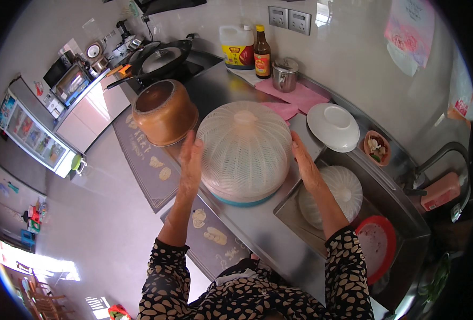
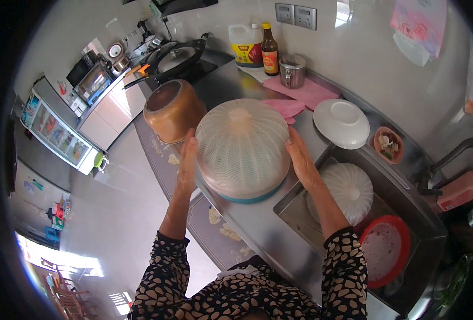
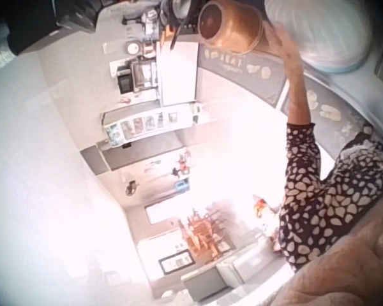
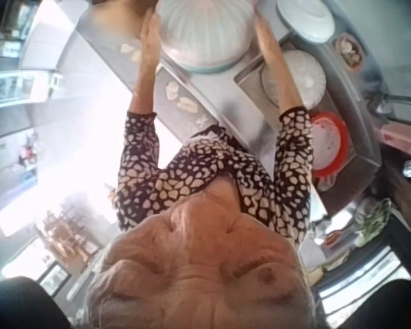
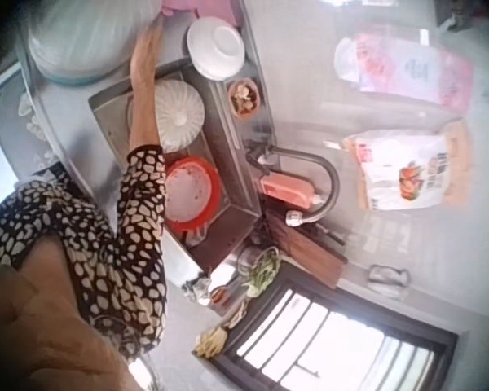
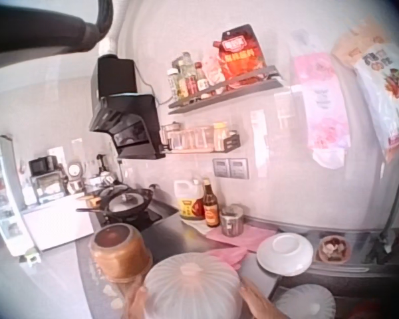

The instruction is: The person washes multiple plastic colanders in a kitchen sink using a soapy sponge. They scrub the inside and outside of each colander, rinse them under running water, and place them on the counter.

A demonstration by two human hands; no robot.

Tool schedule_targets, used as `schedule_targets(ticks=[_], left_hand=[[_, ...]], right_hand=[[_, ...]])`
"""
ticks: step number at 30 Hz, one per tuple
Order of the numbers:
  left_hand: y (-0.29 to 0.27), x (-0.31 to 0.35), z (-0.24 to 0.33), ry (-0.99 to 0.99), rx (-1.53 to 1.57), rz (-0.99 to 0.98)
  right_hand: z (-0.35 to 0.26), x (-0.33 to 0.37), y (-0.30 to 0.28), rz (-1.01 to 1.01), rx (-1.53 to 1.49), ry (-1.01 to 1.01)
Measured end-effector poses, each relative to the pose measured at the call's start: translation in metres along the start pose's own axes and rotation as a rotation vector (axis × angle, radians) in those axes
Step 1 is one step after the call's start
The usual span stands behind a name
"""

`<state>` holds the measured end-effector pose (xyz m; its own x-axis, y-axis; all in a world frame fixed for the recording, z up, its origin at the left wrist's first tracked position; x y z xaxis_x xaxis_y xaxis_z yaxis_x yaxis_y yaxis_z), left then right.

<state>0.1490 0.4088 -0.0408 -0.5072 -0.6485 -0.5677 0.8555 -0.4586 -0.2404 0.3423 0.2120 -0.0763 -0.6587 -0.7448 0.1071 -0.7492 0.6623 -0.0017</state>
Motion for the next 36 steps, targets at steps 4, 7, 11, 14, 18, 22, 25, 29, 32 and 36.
schedule_targets(ticks=[4,7,11,14,18,22,25,29,32,36], left_hand=[[0.011,-0.007,-0.001,0.029,0.057,-0.094],[0.000,-0.016,0.029,0.173,0.098,-0.062],[0.001,-0.016,0.082,0.378,0.143,-0.086],[0.015,-0.005,0.129,0.502,0.153,-0.103],[0.047,0.012,0.145,0.457,0.401,-0.060],[0.128,0.045,0.143,-0.060,1.006,-0.105],[0.202,0.084,0.126,-0.599,1.235,-0.336],[0.284,0.163,0.138,-0.817,1.272,-0.549],[0.336,0.220,0.131,-0.905,1.129,-0.625],[0.390,0.280,0.122,-1.015,1.086,-0.703]], right_hand=[[-0.013,0.000,0.017,-0.021,-0.011,-0.045],[-0.033,0.011,0.017,-0.035,-0.098,-0.127],[-0.048,0.026,-0.004,-0.010,-0.344,-0.264],[-0.059,0.050,-0.020,-0.013,-0.592,-0.357],[-0.061,0.095,-0.054,0.097,-0.665,-0.415],[-0.039,0.165,-0.119,0.329,-0.687,-0.458],[0.002,0.211,-0.168,0.477,-0.668,-0.454],[0.065,0.278,-0.213,0.693,-0.581,-0.322],[0.091,0.334,-0.243,0.744,-0.677,-0.259],[0.177,0.387,-0.283,0.889,-0.643,0.151]])
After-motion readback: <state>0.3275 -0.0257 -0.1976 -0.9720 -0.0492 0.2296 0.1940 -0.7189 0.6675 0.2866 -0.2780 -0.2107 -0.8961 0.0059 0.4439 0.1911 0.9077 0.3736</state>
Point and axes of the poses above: each hand's wrist, its own x-axis away from the middle knuckle, its own y-axis out of the palm, z = x × y, the point moved 10 cm from there along -x, towards the middle knuckle, and after that the axes turned 15 degrees about y, right-handed, at the moved point
